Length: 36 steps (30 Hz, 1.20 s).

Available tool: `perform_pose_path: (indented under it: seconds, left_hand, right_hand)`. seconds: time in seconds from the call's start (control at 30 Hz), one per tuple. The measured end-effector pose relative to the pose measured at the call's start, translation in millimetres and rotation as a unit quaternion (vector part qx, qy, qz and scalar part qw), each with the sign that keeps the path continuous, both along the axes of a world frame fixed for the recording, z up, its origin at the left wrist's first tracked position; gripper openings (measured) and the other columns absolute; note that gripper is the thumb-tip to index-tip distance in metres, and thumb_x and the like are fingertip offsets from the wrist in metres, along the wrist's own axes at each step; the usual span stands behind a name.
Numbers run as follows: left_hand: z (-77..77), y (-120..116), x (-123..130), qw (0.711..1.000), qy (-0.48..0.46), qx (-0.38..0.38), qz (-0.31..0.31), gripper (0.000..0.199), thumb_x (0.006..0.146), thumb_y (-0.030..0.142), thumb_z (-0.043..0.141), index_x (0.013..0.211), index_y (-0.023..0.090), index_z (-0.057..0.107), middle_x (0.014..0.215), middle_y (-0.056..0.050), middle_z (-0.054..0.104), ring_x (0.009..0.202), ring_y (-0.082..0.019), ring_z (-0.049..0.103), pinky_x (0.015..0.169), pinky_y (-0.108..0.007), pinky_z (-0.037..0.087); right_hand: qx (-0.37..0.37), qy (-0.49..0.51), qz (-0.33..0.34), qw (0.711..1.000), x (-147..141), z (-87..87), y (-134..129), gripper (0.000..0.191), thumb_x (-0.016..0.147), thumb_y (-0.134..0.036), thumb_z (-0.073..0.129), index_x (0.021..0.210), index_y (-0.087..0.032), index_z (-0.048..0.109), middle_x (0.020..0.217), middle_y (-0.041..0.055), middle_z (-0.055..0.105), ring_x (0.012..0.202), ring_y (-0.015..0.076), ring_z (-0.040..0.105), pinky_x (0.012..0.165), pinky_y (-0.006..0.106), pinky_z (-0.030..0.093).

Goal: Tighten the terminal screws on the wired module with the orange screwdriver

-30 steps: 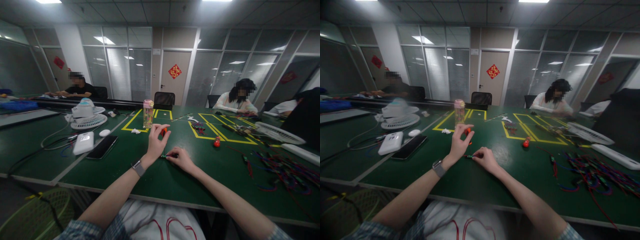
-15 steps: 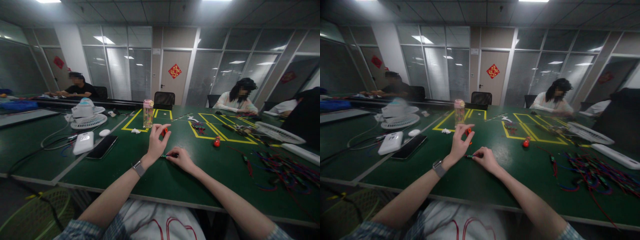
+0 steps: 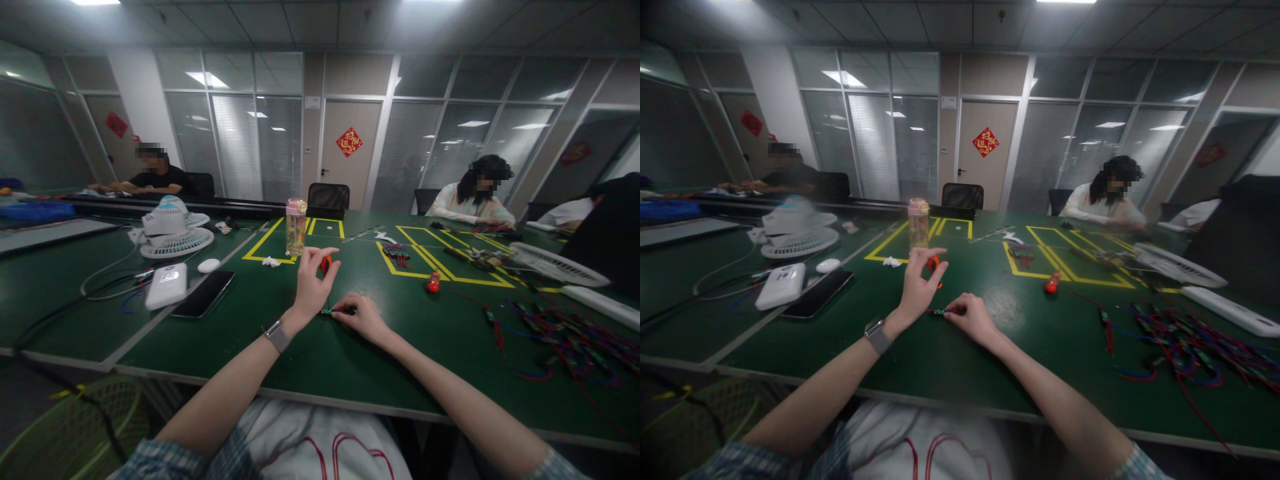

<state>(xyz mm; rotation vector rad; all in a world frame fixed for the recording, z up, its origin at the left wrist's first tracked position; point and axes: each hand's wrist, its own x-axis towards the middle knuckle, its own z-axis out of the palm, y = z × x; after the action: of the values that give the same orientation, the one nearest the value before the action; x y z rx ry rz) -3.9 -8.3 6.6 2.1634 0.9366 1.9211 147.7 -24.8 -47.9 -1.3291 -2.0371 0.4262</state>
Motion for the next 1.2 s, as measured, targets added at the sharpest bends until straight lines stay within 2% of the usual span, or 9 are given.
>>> perform_pose_path:
  seconds: [0.17,0.23,0.37,0.5,0.57,0.77,1.0,1.2]
  left_hand:
    - [-1.1,-0.3,-0.9,0.999,0.002,-0.011,-0.042,0.031,0.094,0.019,0.038,0.121,0.023,0.054,0.102,-0.005,0.052,0.096,-0.015,0.052,0.087,-0.030,0.043]
    - [-2.6,0.9,-0.5,0.999,-0.008,-0.013,-0.051,0.033,0.095,0.018,0.036,0.123,0.023,0.052,0.104,-0.005,0.054,0.095,-0.015,0.053,0.086,-0.029,0.043]
    - [-4.1,3.1,1.2,0.999,-0.035,-0.008,-0.030,0.036,0.090,0.020,0.051,0.125,0.024,0.048,0.103,-0.004,0.056,0.088,-0.014,0.054,0.081,-0.029,0.045]
    - [-1.8,1.3,1.1,1.000,-0.019,0.023,0.002,0.025,0.084,0.022,0.061,0.109,0.022,0.058,0.091,-0.002,0.054,0.082,-0.014,0.051,0.079,-0.028,0.044]
    - [-0.7,-0.5,0.5,1.000,-0.008,0.026,0.000,0.022,0.084,0.023,0.060,0.106,0.021,0.060,0.089,-0.002,0.052,0.081,-0.014,0.051,0.078,-0.028,0.044]
    - [-0.9,-2.2,0.2,0.999,0.017,0.017,-0.042,0.029,0.091,0.016,0.044,0.118,0.021,0.053,0.099,-0.005,0.055,0.088,-0.014,0.053,0.081,-0.028,0.044]
    - [-0.4,0.4,0.2,1.000,0.009,0.029,0.001,0.021,0.086,0.017,0.056,0.106,0.020,0.058,0.097,-0.004,0.056,0.090,-0.016,0.054,0.082,-0.029,0.045]
    - [-1.4,1.3,-0.1,0.999,-0.001,0.040,0.019,0.020,0.082,0.021,0.063,0.102,0.021,0.060,0.089,-0.002,0.051,0.082,-0.014,0.053,0.078,-0.028,0.045]
  right_hand:
    - [-0.001,-0.001,0.001,1.000,-0.1,-1.0,0.7,0.010,0.074,-0.019,0.068,0.081,-0.017,0.075,0.075,0.0047,0.066,0.069,0.0152,0.058,0.064,0.025,0.043]
    - [0.002,-0.001,0.002,1.000,-0.2,-0.8,0.5,0.011,0.074,-0.020,0.067,0.081,-0.017,0.075,0.074,0.0045,0.066,0.069,0.0151,0.058,0.064,0.025,0.043]
    - [0.002,-0.002,0.001,1.000,-0.2,-0.4,-0.1,0.011,0.074,-0.021,0.068,0.081,-0.016,0.075,0.075,0.0047,0.066,0.070,0.0156,0.058,0.065,0.026,0.043]
    - [0.003,-0.002,0.001,1.000,-0.2,-0.3,-0.2,0.012,0.074,-0.021,0.068,0.082,-0.016,0.075,0.076,0.0050,0.066,0.071,0.0159,0.058,0.066,0.026,0.043]
    - [0.002,0.000,0.001,1.000,-0.3,0.2,-0.5,0.011,0.074,-0.021,0.068,0.081,-0.016,0.075,0.076,0.0048,0.066,0.071,0.0158,0.058,0.066,0.026,0.043]
    - [-0.006,0.003,0.004,1.000,-1.2,2.7,-2.0,0.011,0.074,-0.019,0.067,0.081,-0.016,0.075,0.077,0.0052,0.067,0.072,0.0162,0.058,0.067,0.026,0.044]
    - [-0.001,-0.001,0.000,1.000,0.2,-0.8,0.4,0.012,0.074,-0.021,0.067,0.082,-0.017,0.075,0.077,0.0047,0.066,0.072,0.0161,0.058,0.067,0.026,0.044]
    - [0.001,0.005,-0.001,1.000,-0.1,-1.9,0.3,0.011,0.074,-0.021,0.068,0.081,-0.016,0.075,0.075,0.0045,0.065,0.069,0.0148,0.058,0.065,0.025,0.044]
